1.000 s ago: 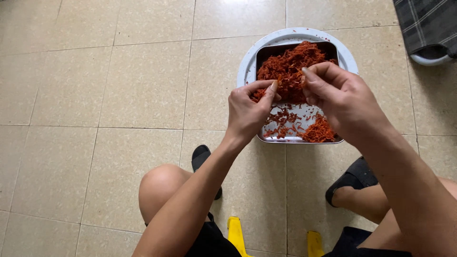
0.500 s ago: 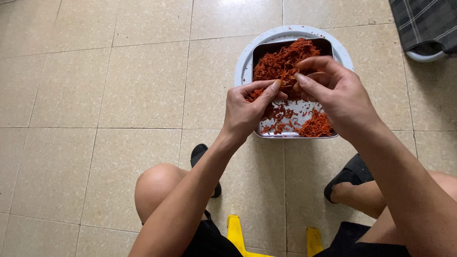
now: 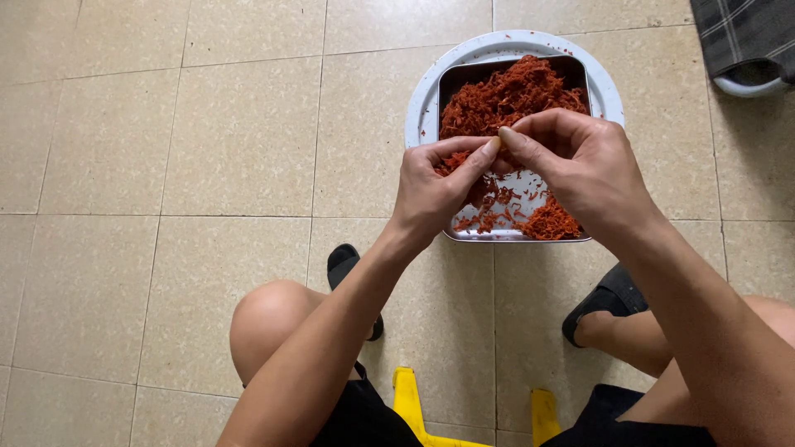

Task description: Manually fluffing and sorting shredded red food ingredients in a metal tray.

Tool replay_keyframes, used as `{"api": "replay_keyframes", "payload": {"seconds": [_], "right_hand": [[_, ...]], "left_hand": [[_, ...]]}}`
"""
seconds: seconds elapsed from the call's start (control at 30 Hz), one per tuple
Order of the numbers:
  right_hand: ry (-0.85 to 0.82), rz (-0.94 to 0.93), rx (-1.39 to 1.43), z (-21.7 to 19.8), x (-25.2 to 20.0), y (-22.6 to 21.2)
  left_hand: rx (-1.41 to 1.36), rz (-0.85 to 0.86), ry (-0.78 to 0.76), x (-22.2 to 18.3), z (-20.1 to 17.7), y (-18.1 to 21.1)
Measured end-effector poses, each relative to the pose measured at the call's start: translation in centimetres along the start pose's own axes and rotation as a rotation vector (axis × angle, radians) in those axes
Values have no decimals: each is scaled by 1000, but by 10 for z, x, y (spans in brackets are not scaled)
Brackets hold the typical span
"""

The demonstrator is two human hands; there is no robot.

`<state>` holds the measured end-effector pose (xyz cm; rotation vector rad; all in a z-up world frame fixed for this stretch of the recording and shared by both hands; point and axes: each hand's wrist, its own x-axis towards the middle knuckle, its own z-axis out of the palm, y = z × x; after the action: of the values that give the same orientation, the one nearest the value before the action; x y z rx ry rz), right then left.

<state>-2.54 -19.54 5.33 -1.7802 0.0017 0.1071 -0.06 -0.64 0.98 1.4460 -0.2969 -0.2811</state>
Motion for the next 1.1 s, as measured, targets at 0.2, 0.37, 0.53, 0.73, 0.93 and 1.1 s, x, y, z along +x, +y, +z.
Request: {"api": "replay_keyframes", "payload": {"seconds": [0.2, 0.37, 0.53, 0.73, 0.93, 1.1], "right_hand": [[-20, -16, -39, -2, 1, 0], [-56, -50, -112, -1, 0, 2], [-75, -42, -106, -2, -2, 2], [-32, -43, -154, -4, -3, 0], [-55, -9, -73, -5, 0, 2], [-55, 80, -34, -7, 0, 3]], "left_hand": [[-47, -68, -39, -1, -6, 3], [6, -16, -67, -2, -7, 3], [45, -104, -12, -1, -8, 4], [-23, -34, -112, -1, -9, 5], [1, -43, -46, 0, -8, 2], [-35, -62, -26, 2, -9, -1]]}}
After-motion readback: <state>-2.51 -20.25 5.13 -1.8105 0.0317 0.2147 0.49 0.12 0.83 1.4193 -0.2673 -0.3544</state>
